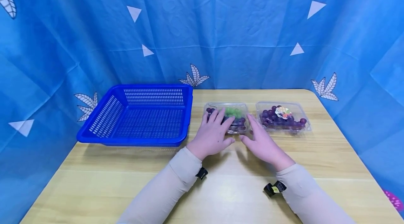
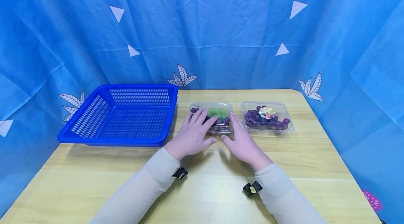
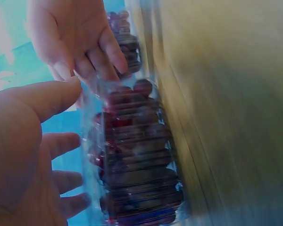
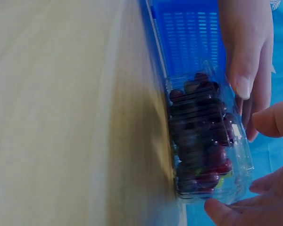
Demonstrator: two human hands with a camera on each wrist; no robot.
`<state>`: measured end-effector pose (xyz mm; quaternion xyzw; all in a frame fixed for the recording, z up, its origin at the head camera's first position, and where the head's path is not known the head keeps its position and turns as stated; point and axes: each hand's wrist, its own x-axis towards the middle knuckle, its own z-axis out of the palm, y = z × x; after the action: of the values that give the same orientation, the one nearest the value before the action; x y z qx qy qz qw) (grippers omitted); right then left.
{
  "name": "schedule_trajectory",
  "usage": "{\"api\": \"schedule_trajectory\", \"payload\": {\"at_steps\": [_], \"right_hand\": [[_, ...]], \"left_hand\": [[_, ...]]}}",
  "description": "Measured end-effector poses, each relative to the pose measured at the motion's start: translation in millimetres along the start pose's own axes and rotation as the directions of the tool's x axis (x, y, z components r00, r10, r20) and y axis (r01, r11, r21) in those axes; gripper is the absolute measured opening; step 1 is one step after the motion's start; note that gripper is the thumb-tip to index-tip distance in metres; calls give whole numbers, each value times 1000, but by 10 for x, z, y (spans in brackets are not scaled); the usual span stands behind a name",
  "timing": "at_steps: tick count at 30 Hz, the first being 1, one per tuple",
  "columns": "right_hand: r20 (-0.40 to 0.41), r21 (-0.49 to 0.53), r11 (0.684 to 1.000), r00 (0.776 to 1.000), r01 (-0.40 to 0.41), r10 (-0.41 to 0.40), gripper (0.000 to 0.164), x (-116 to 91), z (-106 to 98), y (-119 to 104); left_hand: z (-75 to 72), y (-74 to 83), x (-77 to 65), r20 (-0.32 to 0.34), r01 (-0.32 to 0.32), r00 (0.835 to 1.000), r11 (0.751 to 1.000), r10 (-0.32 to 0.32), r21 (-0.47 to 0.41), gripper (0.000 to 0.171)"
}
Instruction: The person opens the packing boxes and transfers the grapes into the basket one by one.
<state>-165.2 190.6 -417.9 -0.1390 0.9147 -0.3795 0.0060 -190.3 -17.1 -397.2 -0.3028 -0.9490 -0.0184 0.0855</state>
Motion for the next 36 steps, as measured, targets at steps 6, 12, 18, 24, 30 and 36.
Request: {"api": "schedule_trajectory", "payload": {"at_steps": [6, 12, 18, 24, 30, 36], "right_hand": [[-8, 12, 1000, 1000, -12, 12, 85, 17, 12, 19], [-15, 29, 999, 1000, -22, 23, 85, 28, 4, 19], [-11, 57, 998, 999, -33, 33, 85, 23, 9, 30], [-12, 59, 997, 999, -47, 48, 87, 15, 25, 32], [6, 99, 991, 996, -92, 92, 87, 27, 52, 69], [17, 143, 983, 994, -112, 110, 87, 35, 68, 96]], "left_hand": [[41, -32, 190, 42, 34, 999, 999, -35, 21, 76], [55, -40, 313, 93, 49, 994, 997, -54, 53, 82], [39, -16, 397, 127, 48, 990, 997, -56, 66, 86], [54, -33, 453, 148, 81, 985, 996, -87, 44, 89], [80, -57, 488, 158, 93, 982, 995, -99, 42, 89], [80, -62, 491, 159, 70, 984, 996, -78, 55, 88]]}}
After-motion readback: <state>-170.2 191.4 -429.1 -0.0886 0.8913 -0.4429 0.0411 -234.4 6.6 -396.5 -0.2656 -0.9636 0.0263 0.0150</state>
